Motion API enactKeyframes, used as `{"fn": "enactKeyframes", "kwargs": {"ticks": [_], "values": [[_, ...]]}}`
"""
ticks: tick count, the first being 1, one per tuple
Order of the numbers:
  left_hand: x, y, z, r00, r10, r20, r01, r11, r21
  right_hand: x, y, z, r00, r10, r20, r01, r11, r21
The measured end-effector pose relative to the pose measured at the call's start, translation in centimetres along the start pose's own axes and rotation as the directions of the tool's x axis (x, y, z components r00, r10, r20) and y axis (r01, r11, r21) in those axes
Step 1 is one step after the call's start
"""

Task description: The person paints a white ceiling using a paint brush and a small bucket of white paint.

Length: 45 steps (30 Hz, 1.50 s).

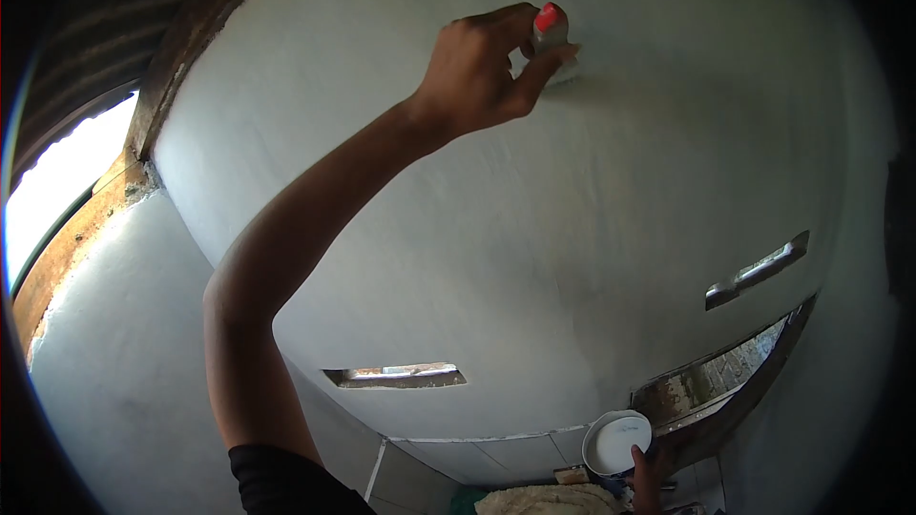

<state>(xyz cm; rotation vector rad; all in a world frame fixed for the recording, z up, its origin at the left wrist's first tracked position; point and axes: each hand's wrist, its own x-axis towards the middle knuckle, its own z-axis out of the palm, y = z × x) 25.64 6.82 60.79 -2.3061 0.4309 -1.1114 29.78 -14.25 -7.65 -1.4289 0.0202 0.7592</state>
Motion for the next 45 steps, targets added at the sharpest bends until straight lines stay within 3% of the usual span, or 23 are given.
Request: {"fn": "enactKeyframes", "kwargs": {"ticks": [4,6,7,8,10,12,14,16,17,19,20,23,26,27,29,32,34,37,38,40,43,44,45], "values": [[1.8,-2.9,-1.5,0.985,-0.16,-0.071,0.15,0.981,-0.122,-0.3,0.1,0.4,0.999,0.037,-0.032,-0.037,0.999,0.009],[4.1,-7.5,-4.8,0.943,-0.237,-0.235,0.21,0.968,-0.136,-0.7,0.4,-0.1,1.0,0.028,0.01,-0.028,0.999,0.042],[5.4,-10.0,-6.7,0.93,-0.106,-0.353,0.071,0.991,-0.112,-1.0,0.4,-0.2,0.998,0.014,0.057,-0.019,0.997,0.078],[6.2,-10.5,-9.0,0.913,-0.12,-0.391,0.141,0.99,0.024,-1.5,0.1,-0.3,0.998,0.016,0.054,-0.02,0.997,0.076],[7.3,-13.7,-11.9,0.819,0.127,-0.56,0.072,0.945,0.318,-2.5,-1.0,-0.2,0.998,0.01,0.058,-0.013,0.999,0.038],[7.3,-14.5,-13.1,0.809,0.084,-0.582,0.104,0.954,0.282,1.3,4.1,-1.0,0.997,-0.061,0.046,0.061,0.998,0.013],[6.8,-14.5,-13.1,0.789,0.109,-0.605,0.297,0.795,0.529,2.4,6.4,-1.7,0.991,-0.13,0.042,0.131,0.991,-0.013],[5.0,-13.0,-11.3,0.805,0.339,-0.486,0.042,0.786,0.617,2.3,5.6,-1.8,0.987,-0.157,0.041,0.157,0.987,0.021],[3.7,-12.1,-10.0,0.846,0.255,-0.468,0.014,0.867,0.498,2.1,5.2,-1.7,0.987,-0.155,0.041,0.154,0.988,0.019],[-0.1,-8.9,-5.7,0.888,0.259,-0.38,-0.04,0.866,0.499,0.3,2.9,-1.0,0.98,-0.186,-0.063,0.195,0.96,0.201],[-1.6,-6.3,-3.8,0.863,0.419,-0.283,-0.263,0.85,0.456,0.4,2.9,-0.9,0.981,-0.185,-0.063,0.194,0.96,0.201],[-9.4,2.0,3.3,0.87,0.48,-0.115,-0.443,0.862,0.247,0.0,2.3,-1.0,0.979,-0.205,-0.017,0.204,0.955,0.217],[-15.4,8.0,7.0,0.936,0.351,-0.006,-0.351,0.935,-0.058,-1.5,0.3,-0.6,0.967,-0.251,0.042,0.235,0.944,0.231],[-15.6,8.4,6.8,0.936,0.351,-0.009,-0.351,0.934,-0.059,-1.2,0.8,-0.6,0.969,-0.243,0.046,0.23,0.954,0.193],[-15.7,8.6,6.0,0.973,0.114,0.199,-0.055,0.958,-0.28,-2.1,0.1,-0.4,0.971,-0.235,0.046,0.226,0.962,0.152],[-12.5,2.9,3.0,0.98,-0.187,0.062,0.197,0.924,-0.327,-3.7,-1.4,-0.1,0.976,-0.215,0.032,0.207,0.965,0.16],[-8.7,-1.7,-1.0,0.963,-0.131,-0.233,0.091,0.98,-0.175,-2.6,0.6,-0.3,0.988,-0.146,0.059,0.13,0.966,0.224],[-3.8,-7.9,-8.0,0.85,-0.273,-0.451,0.275,0.959,-0.062,-1.1,3.4,-0.7,0.977,-0.209,0.035,0.199,0.962,0.185],[-2.0,-11.0,-10.6,0.858,-0.122,-0.498,0.151,0.988,0.017,-1.2,3.3,-0.9,0.978,-0.208,0.032,0.199,0.963,0.183],[0.0,-14.6,-14.0,0.841,-0.084,-0.535,0.18,0.975,0.129,-2.4,1.8,-0.5,0.995,-0.079,0.062,0.064,0.976,0.209],[1.0,-17.0,-16.9,0.789,0.064,-0.611,0.28,0.848,0.45,-2.2,2.2,-0.4,0.999,-0.034,-0.02,0.036,0.994,0.101],[0.8,-17.0,-16.6,0.787,0.063,-0.614,0.283,0.846,0.451,-2.0,2.1,-0.4,0.999,-0.038,-0.02,0.04,0.994,0.099],[0.3,-17.1,-15.7,0.792,0.176,-0.584,0.16,0.864,0.477,-1.9,2.2,-0.6,0.998,-0.057,-0.021,0.059,0.993,0.102]]}}
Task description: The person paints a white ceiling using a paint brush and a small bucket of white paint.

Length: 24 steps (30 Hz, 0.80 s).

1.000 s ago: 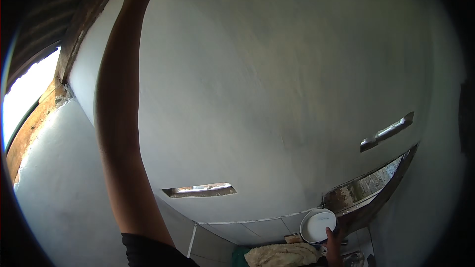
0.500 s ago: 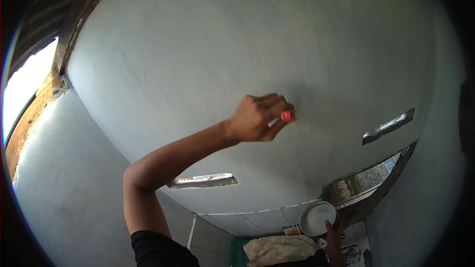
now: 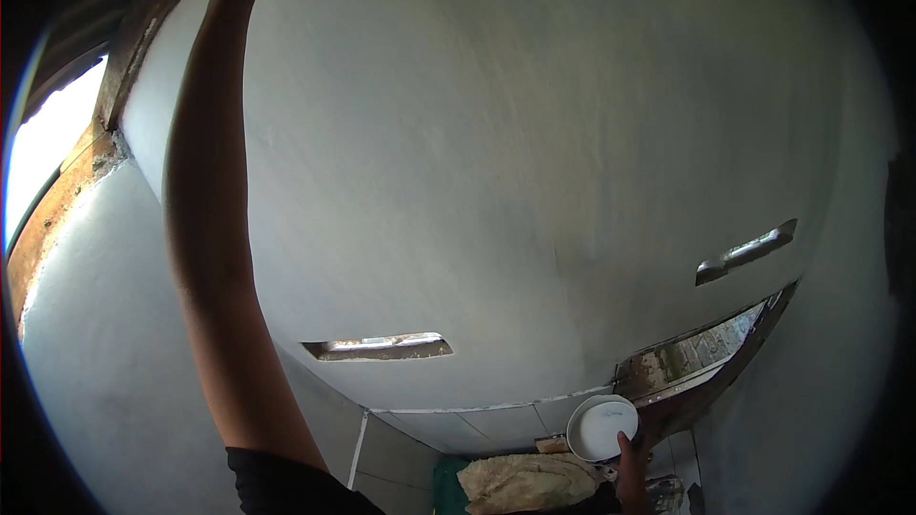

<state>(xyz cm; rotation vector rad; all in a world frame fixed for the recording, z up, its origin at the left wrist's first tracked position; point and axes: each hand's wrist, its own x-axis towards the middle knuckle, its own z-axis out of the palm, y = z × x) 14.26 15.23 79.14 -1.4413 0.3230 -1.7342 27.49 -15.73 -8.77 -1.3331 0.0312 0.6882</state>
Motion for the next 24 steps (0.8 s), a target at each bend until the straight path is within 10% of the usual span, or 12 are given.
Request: {"fn": "enactKeyframes", "kwargs": {"ticks": [1,2,5,12,19,24], "values": [[-1.1,0.7,0.4,0.993,0.111,-0.035,-0.113,0.992,-0.062,0.0,0.2,-0.1,1.0,-0.016,0.002,0.016,1.0,0.004],[-2.8,2.8,-0.1,0.985,-0.148,0.086,0.158,0.981,-0.112,0.7,1.1,-0.3,1.0,-0.01,0.004,0.01,1.0,0.004],[-8.9,8.1,-1.5,0.967,0.249,0.049,-0.241,0.962,-0.125,1.7,2.1,-0.7,0.994,-0.088,0.07,0.085,0.995,0.043],[-28.3,31.4,-12.2,0.853,0.361,0.376,-0.171,0.876,-0.451,-3.7,-6.6,1.9,0.995,0.016,0.103,-0.018,1.0,0.023],[-32.0,37.7,-15.8,0.606,-0.069,0.793,0.621,0.664,-0.417,-4.9,-6.8,1.7,0.992,0.021,0.124,-0.011,0.997,-0.076],[-23.7,28.0,-12.6,0.809,-0.278,0.518,0.51,0.77,-0.383,-4.9,-6.0,2.0,0.984,0.003,0.181,-0.004,1.0,0.009]]}}
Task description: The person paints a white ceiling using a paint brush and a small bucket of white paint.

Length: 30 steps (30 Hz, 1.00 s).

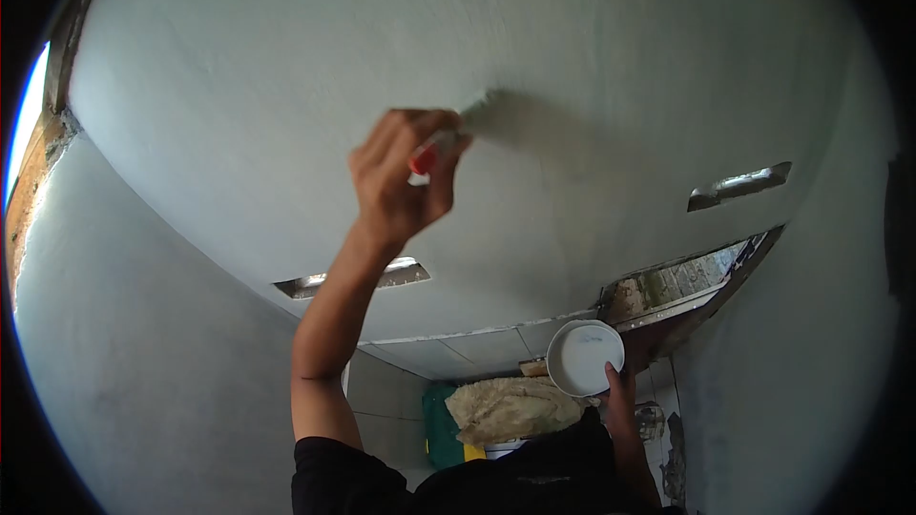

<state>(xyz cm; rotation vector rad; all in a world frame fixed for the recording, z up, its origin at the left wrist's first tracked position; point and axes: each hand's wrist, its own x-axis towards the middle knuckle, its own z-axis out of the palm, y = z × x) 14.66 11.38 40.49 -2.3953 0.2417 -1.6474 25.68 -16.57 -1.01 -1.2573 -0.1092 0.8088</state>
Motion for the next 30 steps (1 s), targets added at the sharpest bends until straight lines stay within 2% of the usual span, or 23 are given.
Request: {"fn": "enactKeyframes", "kwargs": {"ticks": [1,3,5,8,9,11,12,15,17,18,19,20,21,22,23,25,26,29,30], "values": [[2.2,-0.5,-0.9,0.994,0.064,-0.085,-0.054,0.992,0.118,-0.4,-0.4,0.0,1.0,0.015,-0.013,-0.015,1.0,-0.012],[4.9,-2.2,-2.2,0.938,0.274,-0.212,-0.173,0.9,0.4,-0.6,-1.4,0.4,0.996,0.063,0.067,-0.063,0.998,0.002],[5.9,-3.9,-2.2,0.894,0.362,-0.264,-0.185,0.836,0.517,-0.7,-1.7,0.7,0.997,0.059,0.053,-0.058,0.998,-0.024],[2.5,-3.6,-0.6,0.915,0.388,-0.106,-0.303,0.838,0.453,-1.2,-2.1,1.5,0.998,0.05,0.05,-0.049,0.999,-0.007],[0.1,-2.9,0.5,0.917,0.392,-0.08,-0.329,0.853,0.406,-1.1,-2.1,1.5,0.997,0.058,0.045,-0.057,0.998,-0.014],[-5.5,-0.8,2.9,0.91,0.414,0.017,-0.371,0.796,0.479,-1.0,-1.9,1.5,0.996,0.07,0.05,-0.068,0.997,-0.022],[-8.4,0.4,3.9,0.91,0.411,0.056,-0.392,0.81,0.435,-1.2,-1.9,1.8,0.997,0.064,0.042,-0.064,0.998,-0.002],[-16.3,3.9,6.1,0.927,0.348,0.138,-0.374,0.87,0.322,-1.2,-1.6,2.2,0.999,0.022,0.043,-0.023,1.0,0.01],[-20.5,6.2,6.7,0.946,0.239,0.219,-0.285,0.934,0.215,-1.6,-2.2,2.6,0.998,0.02,0.061,-0.022,0.999,0.036],[-20.8,7.5,6.3,0.958,0.132,0.257,-0.173,0.974,0.145,-1.6,-2.2,2.6,0.997,0.034,0.065,-0.036,0.999,0.031],[-21.2,8.5,6.0,0.957,0.106,0.271,-0.143,0.983,0.119,-1.5,-2.0,2.5,0.996,0.044,0.071,-0.046,0.999,0.029],[-21.4,9.3,5.8,0.958,-0.1,0.269,0.101,0.995,0.01,-1.2,-1.5,2.4,0.996,0.072,0.049,-0.073,0.997,0.018],[-21.5,10.1,5.5,0.909,-0.302,0.288,0.339,0.937,-0.089,-1.0,-1.0,2.2,0.997,0.027,0.077,-0.027,1.0,-0.001],[-21.2,11.1,4.9,0.861,-0.43,0.274,0.48,0.864,-0.152,-0.9,-0.8,2.2,0.993,-0.021,0.112,0.024,1.0,-0.019],[-21.6,11.9,4.7,0.85,-0.443,0.285,0.497,0.853,-0.157,-0.9,-0.8,2.3,0.995,-0.003,0.101,0.006,1.0,-0.029],[-22.3,13.2,4.1,0.698,-0.688,0.198,0.715,0.654,-0.248,-1.4,-0.9,3.0,0.99,0.047,0.13,-0.063,0.991,0.12],[-22.4,13.8,3.8,0.687,-0.697,0.206,0.725,0.642,-0.248,-1.6,-1.2,3.3,0.989,0.06,0.137,-0.078,0.988,0.132],[-22.3,15.5,2.6,0.473,-0.844,0.254,0.844,0.35,-0.407,-1.8,-1.2,3.1,0.981,0.117,0.154,-0.128,0.99,0.062],[-22.6,15.4,2.6,0.507,-0.829,0.237,0.824,0.386,-0.414,-1.7,-1.2,3.0,0.981,0.125,0.149,-0.135,0.989,0.059]]}}
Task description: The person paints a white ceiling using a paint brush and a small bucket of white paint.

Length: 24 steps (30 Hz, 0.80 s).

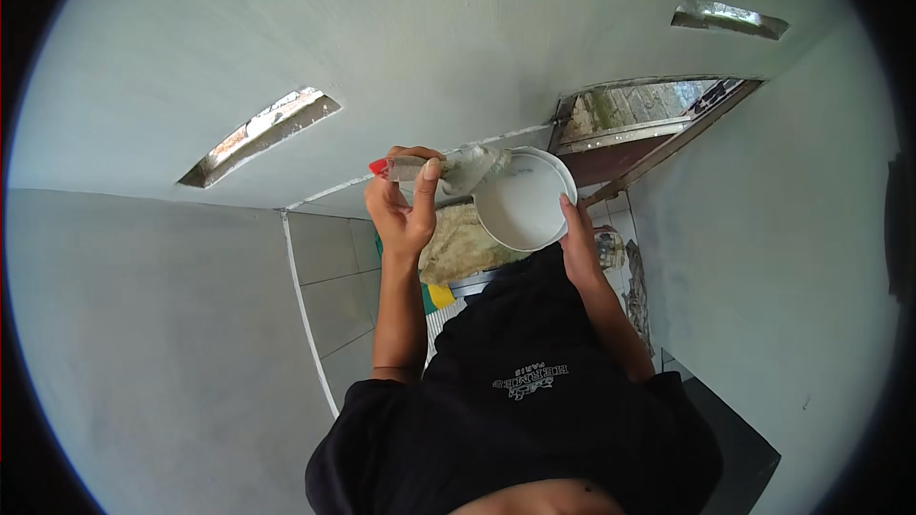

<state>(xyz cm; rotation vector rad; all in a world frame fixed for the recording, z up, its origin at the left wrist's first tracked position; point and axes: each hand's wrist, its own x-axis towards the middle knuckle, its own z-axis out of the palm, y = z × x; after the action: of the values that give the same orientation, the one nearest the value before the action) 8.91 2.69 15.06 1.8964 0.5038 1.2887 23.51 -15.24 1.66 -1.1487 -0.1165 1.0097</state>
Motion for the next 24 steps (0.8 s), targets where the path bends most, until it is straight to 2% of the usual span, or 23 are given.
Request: {"fn": "enactKeyframes", "kwargs": {"ticks": [1,3,4,5,8,12,16,18,19,21,24], "values": [[-0.2,0.0,0.1,1.0,-0.009,0.0,0.009,1.0,-0.001,0.0,0.0,0.0,1.0,-0.005,-0.01,0.004,0.999,-0.041],[-0.6,0.2,0.0,0.982,-0.132,0.137,0.147,0.983,-0.106,-0.1,0.0,0.1,1.0,-0.002,-0.02,0.001,0.996,-0.086],[-0.5,0.2,0.0,0.969,-0.13,0.209,0.136,0.991,-0.012,-0.2,-0.3,0.4,1.0,-0.001,-0.014,0.0,0.998,-0.068],[-0.4,0.0,0.2,0.969,-0.134,0.206,0.139,0.99,-0.011,-0.2,-0.4,0.5,1.0,-0.002,-0.007,0.002,0.999,-0.051],[-0.4,-0.5,1.2,0.912,-0.185,0.366,0.152,0.981,0.118,0.0,-0.3,0.6,1.0,0.014,0.001,-0.013,0.997,-0.075],[-0.7,-0.9,2.8,0.866,-0.186,0.464,0.196,0.98,0.028,0.2,-0.1,0.8,1.0,-0.006,0.018,0.008,0.996,-0.084],[-1.0,-1.3,3.8,0.81,-0.195,0.553,0.206,0.978,0.043,0.2,-0.3,1.3,0.999,-0.039,0.012,0.039,0.997,-0.064],[-1.5,-2.5,4.3,0.835,-0.12,0.538,0.1,0.993,0.066,0.2,-0.3,1.4,0.999,-0.034,0.012,0.035,0.997,-0.062],[-1.3,-2.7,4.2,0.833,-0.119,0.54,0.1,0.993,0.065,0.2,-0.2,1.3,0.999,-0.053,0.009,0.054,0.993,-0.102],[-1.0,-2.9,3.9,0.854,0.019,0.52,-0.095,0.988,0.12,0.2,0.0,1.4,0.997,-0.073,0.003,0.073,0.988,-0.14],[-0.6,-2.2,3.5,0.88,0.06,0.471,-0.127,0.986,0.111,0.0,-0.2,1.7,0.999,-0.033,-0.019,0.031,0.998,-0.059]]}}
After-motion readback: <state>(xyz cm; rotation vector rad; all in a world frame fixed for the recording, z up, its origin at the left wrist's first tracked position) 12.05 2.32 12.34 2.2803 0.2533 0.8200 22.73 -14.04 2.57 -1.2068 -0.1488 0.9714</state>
